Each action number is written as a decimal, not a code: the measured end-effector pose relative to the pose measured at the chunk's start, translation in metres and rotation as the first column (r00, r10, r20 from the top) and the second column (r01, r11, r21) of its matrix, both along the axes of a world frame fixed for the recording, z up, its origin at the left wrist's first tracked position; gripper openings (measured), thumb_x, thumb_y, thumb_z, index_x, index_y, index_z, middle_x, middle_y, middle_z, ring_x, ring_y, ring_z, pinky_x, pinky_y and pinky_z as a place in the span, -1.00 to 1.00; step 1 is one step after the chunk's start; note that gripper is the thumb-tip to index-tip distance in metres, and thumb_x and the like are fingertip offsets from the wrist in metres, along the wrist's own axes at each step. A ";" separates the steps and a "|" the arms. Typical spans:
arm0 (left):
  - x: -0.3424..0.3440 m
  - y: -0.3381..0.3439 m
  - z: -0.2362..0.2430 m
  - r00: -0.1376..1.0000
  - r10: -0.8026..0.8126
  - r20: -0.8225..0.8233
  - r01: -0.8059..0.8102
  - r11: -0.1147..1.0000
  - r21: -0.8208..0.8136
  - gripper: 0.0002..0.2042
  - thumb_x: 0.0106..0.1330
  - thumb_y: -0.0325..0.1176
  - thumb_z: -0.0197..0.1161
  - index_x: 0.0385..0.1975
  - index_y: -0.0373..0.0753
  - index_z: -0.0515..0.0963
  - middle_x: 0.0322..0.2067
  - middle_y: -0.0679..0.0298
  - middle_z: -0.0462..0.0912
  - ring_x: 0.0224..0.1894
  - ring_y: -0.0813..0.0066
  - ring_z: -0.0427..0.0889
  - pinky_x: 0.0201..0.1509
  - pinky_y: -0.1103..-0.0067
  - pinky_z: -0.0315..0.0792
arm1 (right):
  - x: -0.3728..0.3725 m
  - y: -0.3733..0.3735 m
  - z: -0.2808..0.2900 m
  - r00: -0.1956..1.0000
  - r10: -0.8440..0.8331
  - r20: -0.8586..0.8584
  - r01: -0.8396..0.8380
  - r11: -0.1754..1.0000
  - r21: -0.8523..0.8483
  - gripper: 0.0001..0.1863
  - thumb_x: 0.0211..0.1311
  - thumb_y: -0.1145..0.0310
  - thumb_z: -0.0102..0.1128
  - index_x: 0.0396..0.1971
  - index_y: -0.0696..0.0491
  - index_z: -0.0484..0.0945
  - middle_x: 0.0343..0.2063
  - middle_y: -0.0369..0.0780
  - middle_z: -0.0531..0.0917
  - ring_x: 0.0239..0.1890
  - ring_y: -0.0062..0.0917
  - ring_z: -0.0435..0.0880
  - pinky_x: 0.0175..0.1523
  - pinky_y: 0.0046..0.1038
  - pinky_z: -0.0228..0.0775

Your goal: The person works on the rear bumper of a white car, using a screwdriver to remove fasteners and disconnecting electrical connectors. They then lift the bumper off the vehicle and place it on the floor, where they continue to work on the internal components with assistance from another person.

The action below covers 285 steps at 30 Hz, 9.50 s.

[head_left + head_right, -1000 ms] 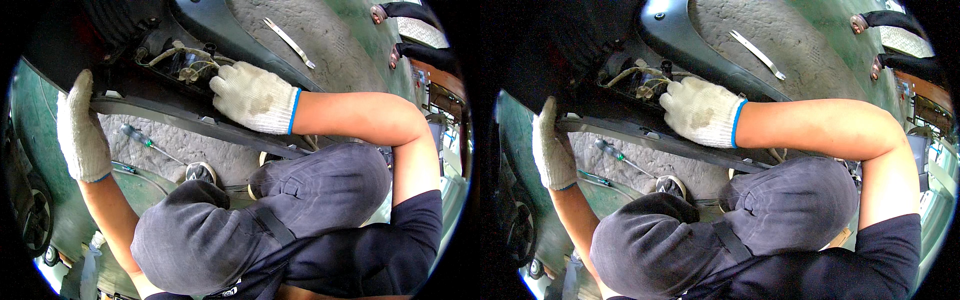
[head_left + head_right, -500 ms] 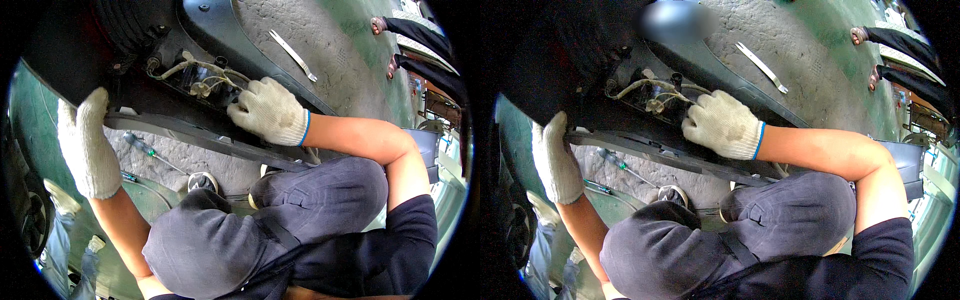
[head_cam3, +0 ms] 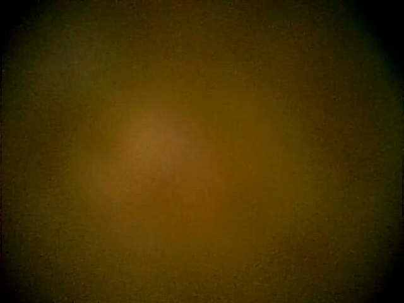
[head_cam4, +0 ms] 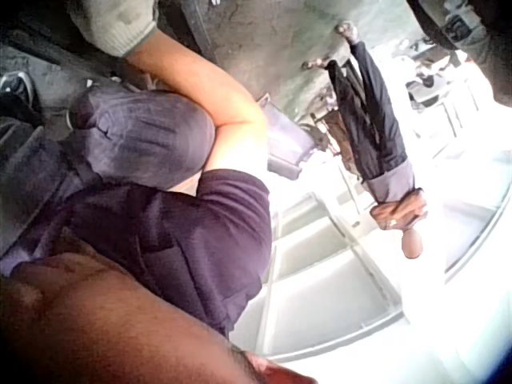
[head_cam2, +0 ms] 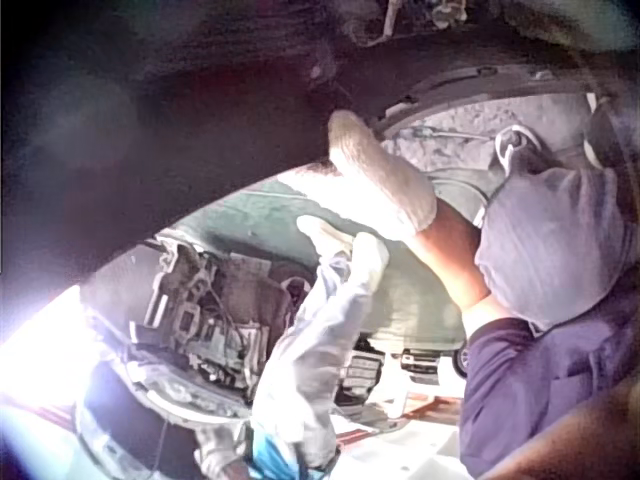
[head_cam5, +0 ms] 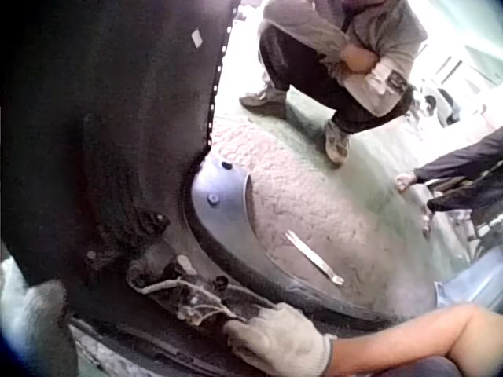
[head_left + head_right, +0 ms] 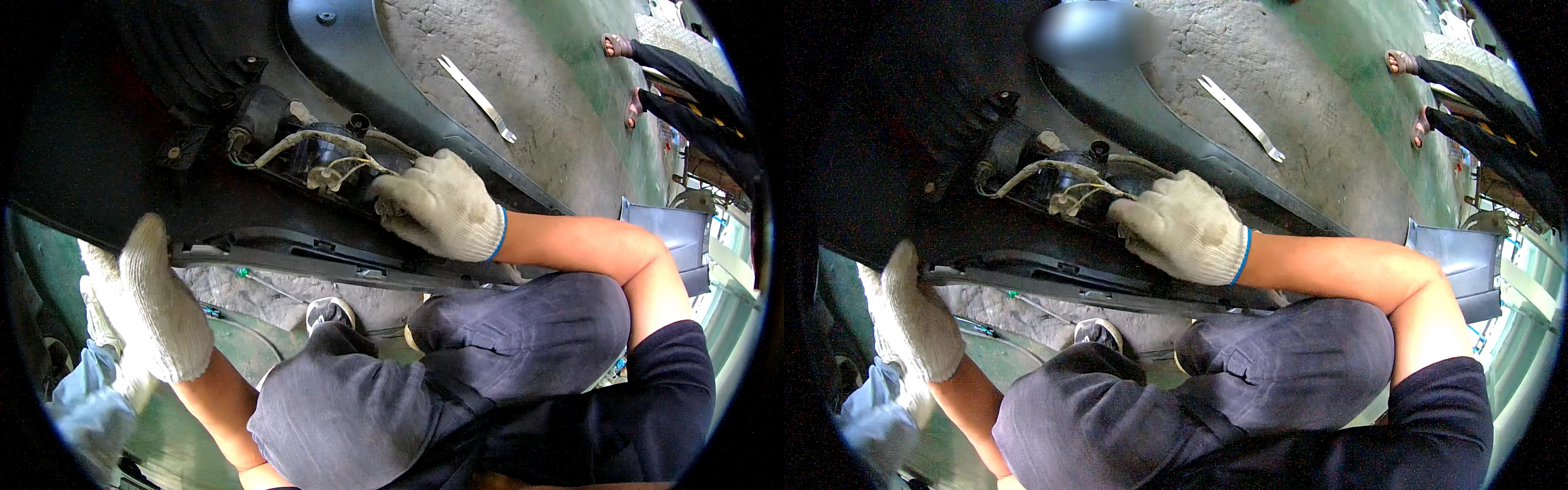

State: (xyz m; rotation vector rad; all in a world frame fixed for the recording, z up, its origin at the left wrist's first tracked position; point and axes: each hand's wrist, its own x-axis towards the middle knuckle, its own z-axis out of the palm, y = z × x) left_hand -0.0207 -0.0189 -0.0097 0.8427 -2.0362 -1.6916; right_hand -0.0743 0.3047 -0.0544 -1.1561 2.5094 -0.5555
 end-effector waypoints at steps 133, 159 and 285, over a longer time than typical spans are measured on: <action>-0.123 0.139 -0.027 -0.154 -0.512 0.845 0.841 -0.517 -0.160 -0.24 -0.09 -0.06 0.72 0.14 -0.32 0.66 0.20 0.04 0.61 0.26 -0.06 0.56 0.37 0.19 0.49 | 0.002 0.014 -0.053 0.933 -0.276 0.232 0.330 0.913 -0.238 -0.25 -0.04 -0.07 0.59 0.02 0.20 0.64 0.03 0.05 0.70 0.06 -0.01 0.71 0.20 -0.06 0.62; -0.125 0.140 -0.028 -0.164 -0.509 0.845 0.845 -0.515 -0.146 -0.28 -0.08 -0.06 0.73 0.11 -0.27 0.69 0.19 0.05 0.63 0.26 -0.06 0.57 0.36 0.18 0.49 | -0.015 0.024 -0.051 0.978 -0.077 0.195 0.111 0.980 -0.167 -0.21 -0.03 -0.11 0.68 0.02 0.19 0.60 0.01 -0.01 0.73 0.09 -0.07 0.75 0.16 -0.08 0.66; -0.117 0.139 -0.033 -0.115 -0.515 0.850 0.836 -0.512 -0.197 -0.34 -0.14 0.02 0.73 -0.02 -0.21 0.74 0.03 0.14 0.69 0.19 0.01 0.59 0.34 0.21 0.50 | 0.004 0.014 -0.067 0.956 -0.233 0.176 0.277 0.916 -0.289 -0.33 -0.12 0.09 0.57 0.00 0.16 0.66 0.01 0.05 0.70 0.05 -0.01 0.71 0.22 -0.06 0.60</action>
